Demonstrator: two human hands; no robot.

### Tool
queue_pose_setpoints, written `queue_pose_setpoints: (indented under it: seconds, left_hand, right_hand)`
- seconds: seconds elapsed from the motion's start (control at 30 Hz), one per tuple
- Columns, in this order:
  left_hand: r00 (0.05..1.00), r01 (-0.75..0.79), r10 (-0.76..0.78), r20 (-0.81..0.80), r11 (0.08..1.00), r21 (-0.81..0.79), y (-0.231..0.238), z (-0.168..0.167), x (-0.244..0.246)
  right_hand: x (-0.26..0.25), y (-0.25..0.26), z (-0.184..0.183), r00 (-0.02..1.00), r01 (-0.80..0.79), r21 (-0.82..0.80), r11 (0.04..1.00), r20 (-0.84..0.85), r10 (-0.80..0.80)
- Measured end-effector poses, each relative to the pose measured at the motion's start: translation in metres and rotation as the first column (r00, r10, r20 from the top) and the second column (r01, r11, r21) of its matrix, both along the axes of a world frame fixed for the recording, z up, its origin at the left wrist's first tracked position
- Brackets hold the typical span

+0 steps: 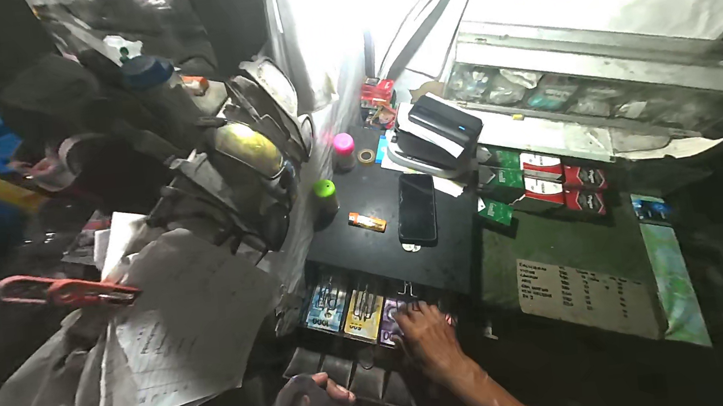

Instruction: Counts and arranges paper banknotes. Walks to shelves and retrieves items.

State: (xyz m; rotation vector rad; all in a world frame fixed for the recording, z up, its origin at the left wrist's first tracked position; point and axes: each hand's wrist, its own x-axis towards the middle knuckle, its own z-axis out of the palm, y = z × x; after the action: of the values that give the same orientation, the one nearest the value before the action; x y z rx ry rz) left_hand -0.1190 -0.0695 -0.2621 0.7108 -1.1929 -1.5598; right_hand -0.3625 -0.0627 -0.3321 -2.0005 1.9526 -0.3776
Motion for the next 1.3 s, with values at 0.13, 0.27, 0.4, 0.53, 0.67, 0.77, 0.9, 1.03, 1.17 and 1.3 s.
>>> queue_pose_setpoints:
  seconds: [0.13, 0.27, 0.4, 0.53, 0.67, 0.77, 0.9, 1.03, 1.17, 1.3]
  left_hand:
    - [0.994, 0.092, -0.088, 0.063, 0.994, -0.061, -0.01, -0.014, 0.019]
    - [0.99, 0.118, -0.114, 0.088, 0.992, -0.041, -0.022, -0.022, 0.037]
    - [0.984, 0.154, -0.155, 0.086, 0.988, 0.012, -0.033, -0.025, 0.052]
    - [0.979, 0.2, -0.204, 0.027, 0.974, 0.108, -0.039, -0.027, 0.057]
    - [0.976, 0.217, -0.214, -0.038, 0.956, 0.197, -0.043, -0.029, 0.05]
    - [0.975, 0.224, -0.213, -0.068, 0.943, 0.247, -0.047, -0.033, 0.045]
    - [0.988, 0.153, -0.15, -0.035, 0.946, 0.287, -0.046, -0.04, 0.031]
    - [0.989, 0.143, -0.144, -0.024, 0.915, 0.378, -0.045, -0.051, 0.015]
    - [0.979, 0.185, -0.202, 0.011, 0.919, 0.347, -0.046, -0.065, 0.003]
    - [0.962, 0.014, -0.094, 0.257, 0.955, 0.297, -0.039, -0.042, -0.011]
  right_hand:
    - [0.004, -0.03, 0.0, 0.954, -0.01, 0.408, 0.913, -0.269, 0.13]
    - [0.0, -0.032, -0.003, 0.954, -0.026, 0.378, 0.926, -0.268, 0.136]
    - [-0.012, -0.026, -0.019, 0.973, -0.002, 0.209, 0.978, -0.225, 0.05]
    - [-0.018, -0.03, -0.014, 0.994, 0.02, 0.295, 0.955, -0.107, 0.012]
    - [-0.02, -0.03, -0.006, 0.997, 0.001, 0.339, 0.941, -0.069, 0.024]
    - [-0.02, -0.026, -0.013, 0.998, -0.009, 0.277, 0.961, -0.05, 0.024]
    - [-0.009, -0.012, -0.013, 0.997, 0.054, 0.023, 0.998, -0.06, -0.052]
    - [0.021, 0.013, 0.002, 0.891, 0.434, -0.322, 0.841, 0.293, -0.348]
    - [0.08, 0.034, 0.035, 0.161, 0.795, 0.047, 0.605, 0.945, -0.285]
    - [0.114, 0.051, 0.035, -0.14, 0.668, 0.224, 0.71, 0.974, -0.175]
